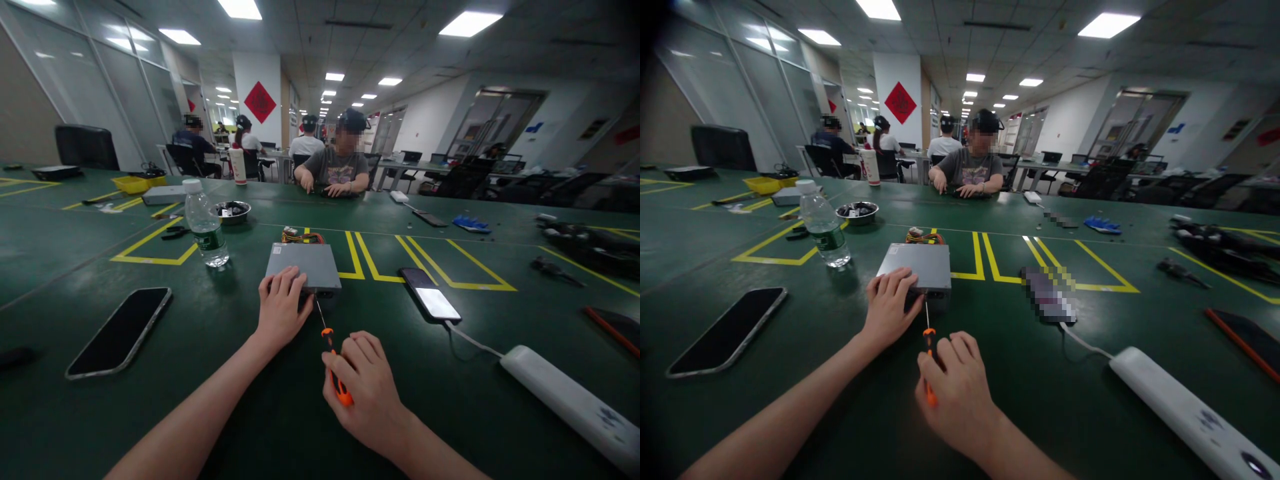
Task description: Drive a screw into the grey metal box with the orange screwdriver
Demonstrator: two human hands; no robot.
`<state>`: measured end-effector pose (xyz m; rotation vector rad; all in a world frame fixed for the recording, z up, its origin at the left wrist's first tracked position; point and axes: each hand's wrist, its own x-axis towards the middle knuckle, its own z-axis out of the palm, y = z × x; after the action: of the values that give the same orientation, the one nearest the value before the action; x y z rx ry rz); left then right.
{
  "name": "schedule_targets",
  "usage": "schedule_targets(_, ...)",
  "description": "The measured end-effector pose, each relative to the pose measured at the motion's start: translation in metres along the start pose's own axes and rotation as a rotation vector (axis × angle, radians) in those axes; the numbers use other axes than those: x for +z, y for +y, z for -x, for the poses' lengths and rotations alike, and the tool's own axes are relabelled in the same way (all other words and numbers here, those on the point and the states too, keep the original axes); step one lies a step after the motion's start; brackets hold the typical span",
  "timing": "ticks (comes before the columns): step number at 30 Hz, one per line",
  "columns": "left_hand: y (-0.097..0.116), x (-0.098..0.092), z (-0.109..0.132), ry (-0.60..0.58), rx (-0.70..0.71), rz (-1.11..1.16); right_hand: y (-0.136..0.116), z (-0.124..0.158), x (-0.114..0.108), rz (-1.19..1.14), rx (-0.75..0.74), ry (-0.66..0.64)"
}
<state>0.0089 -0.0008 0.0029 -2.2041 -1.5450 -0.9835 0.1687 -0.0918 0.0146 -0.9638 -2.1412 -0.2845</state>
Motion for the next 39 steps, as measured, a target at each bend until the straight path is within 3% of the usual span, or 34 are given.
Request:
schedule_targets(6, -0.0010, 0.0009, 0.0002, 0.010, 0.000, -0.009, 0.0012, -0.0036, -0.0055, -0.025, 0.035, -0.056)
schedule_targets(10, -0.0015, 0.0018, 0.0004, 0.001, 0.002, -0.015, 0.0040, -0.0015, -0.0049, -0.056, 0.077, -0.010)
schedule_targets(18, -0.0019, 0.0013, -0.0001, 0.001, 0.001, -0.021, 0.0012, 0.0002, 0.0009, 0.043, -0.023, -0.016)
schedule_targets(24, -0.0017, 0.0025, -0.0002, 0.016, -0.003, -0.015, 0.0007, -0.0027, -0.0005, 0.042, -0.003, -0.067)
schedule_targets(31, -0.0016, 0.0015, -0.0006, 0.014, 0.003, -0.017, 0.0022, 0.0016, 0.0019, -0.031, 0.023, -0.014)
schedule_targets(39, -0.0011, 0.0023, -0.0003, 0.023, 0.000, -0.015, -0.0020, -0.0024, -0.0012, -0.006, 0.017, -0.091)
